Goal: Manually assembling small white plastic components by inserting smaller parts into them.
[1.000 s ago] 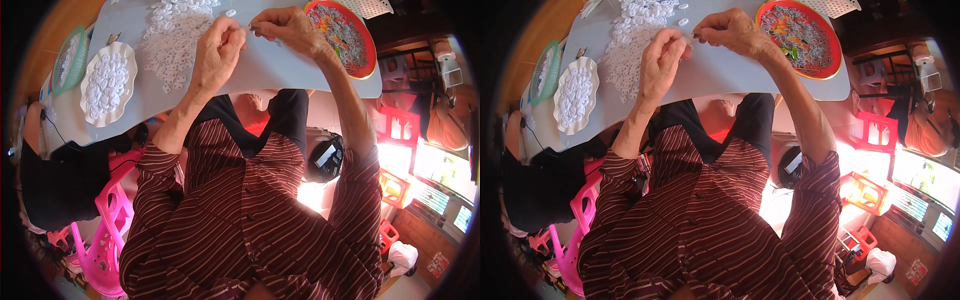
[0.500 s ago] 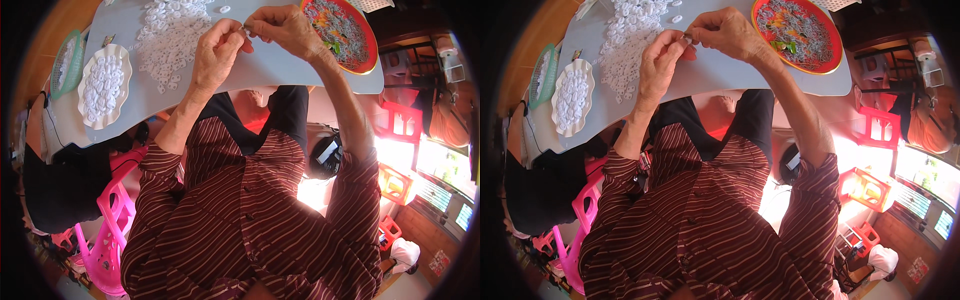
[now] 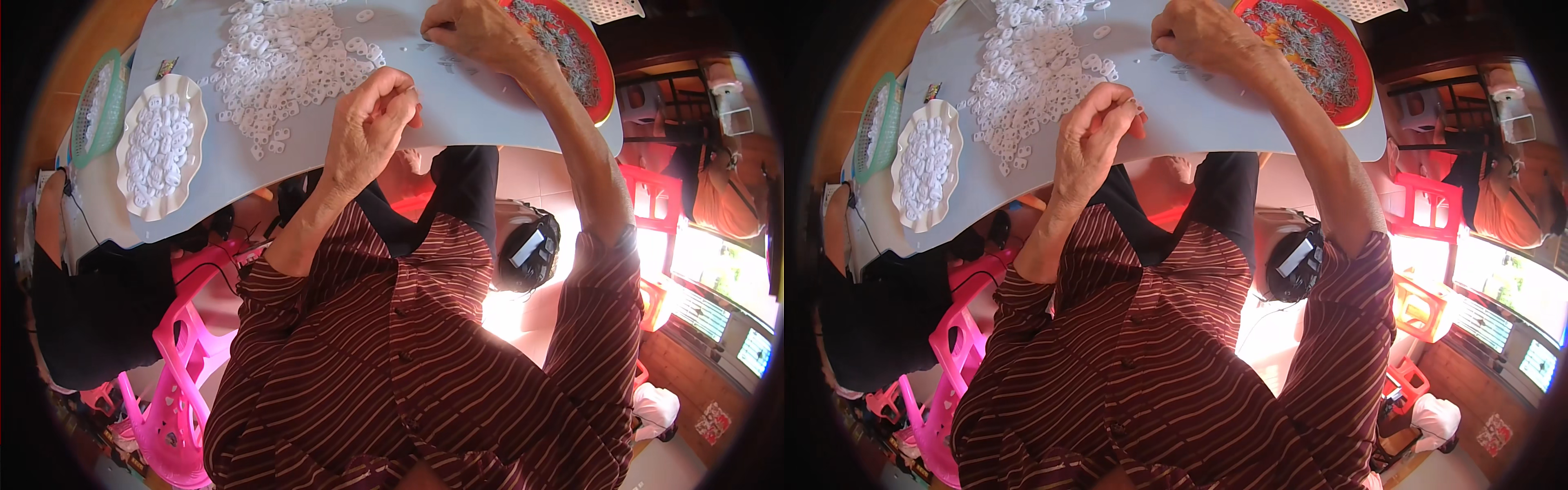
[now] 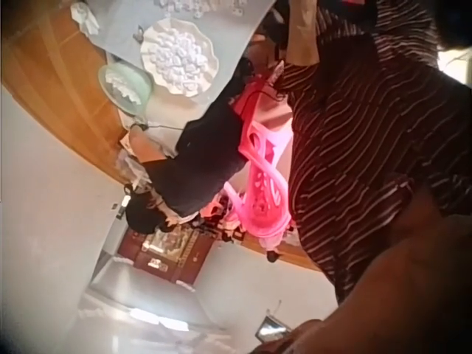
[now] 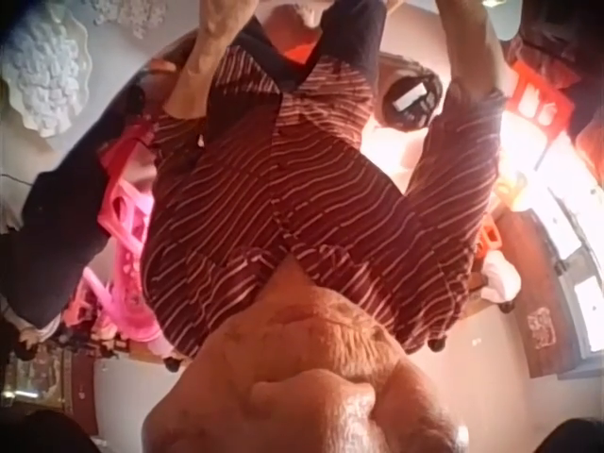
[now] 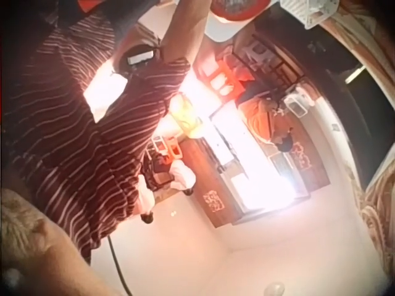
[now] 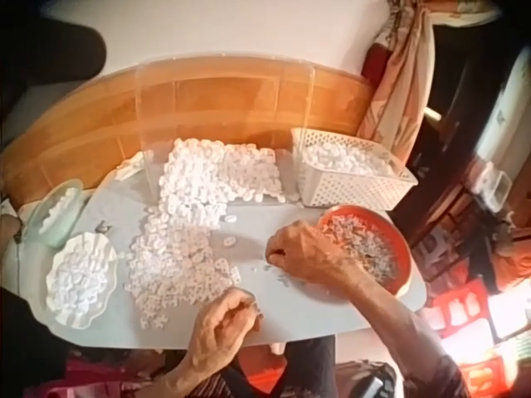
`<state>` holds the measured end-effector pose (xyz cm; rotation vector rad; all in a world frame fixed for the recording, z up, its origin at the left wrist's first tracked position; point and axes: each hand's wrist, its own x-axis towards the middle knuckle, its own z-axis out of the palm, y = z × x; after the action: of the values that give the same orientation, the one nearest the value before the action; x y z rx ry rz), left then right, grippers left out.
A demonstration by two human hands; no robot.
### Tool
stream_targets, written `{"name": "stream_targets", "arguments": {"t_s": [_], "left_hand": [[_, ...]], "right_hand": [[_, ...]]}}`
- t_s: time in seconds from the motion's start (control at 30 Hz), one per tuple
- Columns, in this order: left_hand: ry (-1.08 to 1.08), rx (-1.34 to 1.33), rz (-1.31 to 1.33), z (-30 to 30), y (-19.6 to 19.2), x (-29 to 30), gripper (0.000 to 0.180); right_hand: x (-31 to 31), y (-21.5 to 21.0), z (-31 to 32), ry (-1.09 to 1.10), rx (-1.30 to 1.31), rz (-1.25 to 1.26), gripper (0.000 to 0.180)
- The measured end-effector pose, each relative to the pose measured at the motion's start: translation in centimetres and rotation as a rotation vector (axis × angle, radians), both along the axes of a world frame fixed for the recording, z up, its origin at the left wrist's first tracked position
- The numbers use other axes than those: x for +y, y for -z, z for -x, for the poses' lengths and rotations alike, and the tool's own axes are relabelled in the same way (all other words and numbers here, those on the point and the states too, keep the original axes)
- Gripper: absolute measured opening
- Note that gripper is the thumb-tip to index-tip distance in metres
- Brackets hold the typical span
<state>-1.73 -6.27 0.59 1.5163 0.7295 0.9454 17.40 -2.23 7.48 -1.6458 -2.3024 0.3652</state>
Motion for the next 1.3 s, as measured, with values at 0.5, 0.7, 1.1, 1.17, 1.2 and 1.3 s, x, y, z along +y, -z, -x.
{"name": "stream_targets", "arguments": {"t_s": [0.5,0.7,1.1,1.17,1.2,1.3], "left_hand": [[0.04,-0.062,0.063,0.0,-0.1,-0.3,0.008],[0.014,-0.007,-0.023,-0.1,0.0,-0.2,0.01],[-0.011,0.022,-0.004,0.1,0.1,0.0,0.01],[-0.024,0.028,-0.012,0.1,0.1,0.1,0.01],[-0.022,0.026,-0.006,0.2,0.0,0.0,0.01],[-0.026,0.014,-0.026,0.0,0.2,0.0,0.01]], "right_hand": [[0.2,-0.2,0.0,0.012,-0.05,-0.031,0.02],[-0.3,3.3,-0.9,-0.228,-0.304,-0.474,0.019],[-2.7,0.5,0.6,0.099,0.167,-0.104,0.015],[-2.8,0.4,0.5,0.134,0.156,-0.105,0.015],[-2.6,0.4,0.2,0.127,0.171,-0.114,0.015],[-1.5,1.4,-0.5,0.099,0.161,-0.118,0.016]]}}
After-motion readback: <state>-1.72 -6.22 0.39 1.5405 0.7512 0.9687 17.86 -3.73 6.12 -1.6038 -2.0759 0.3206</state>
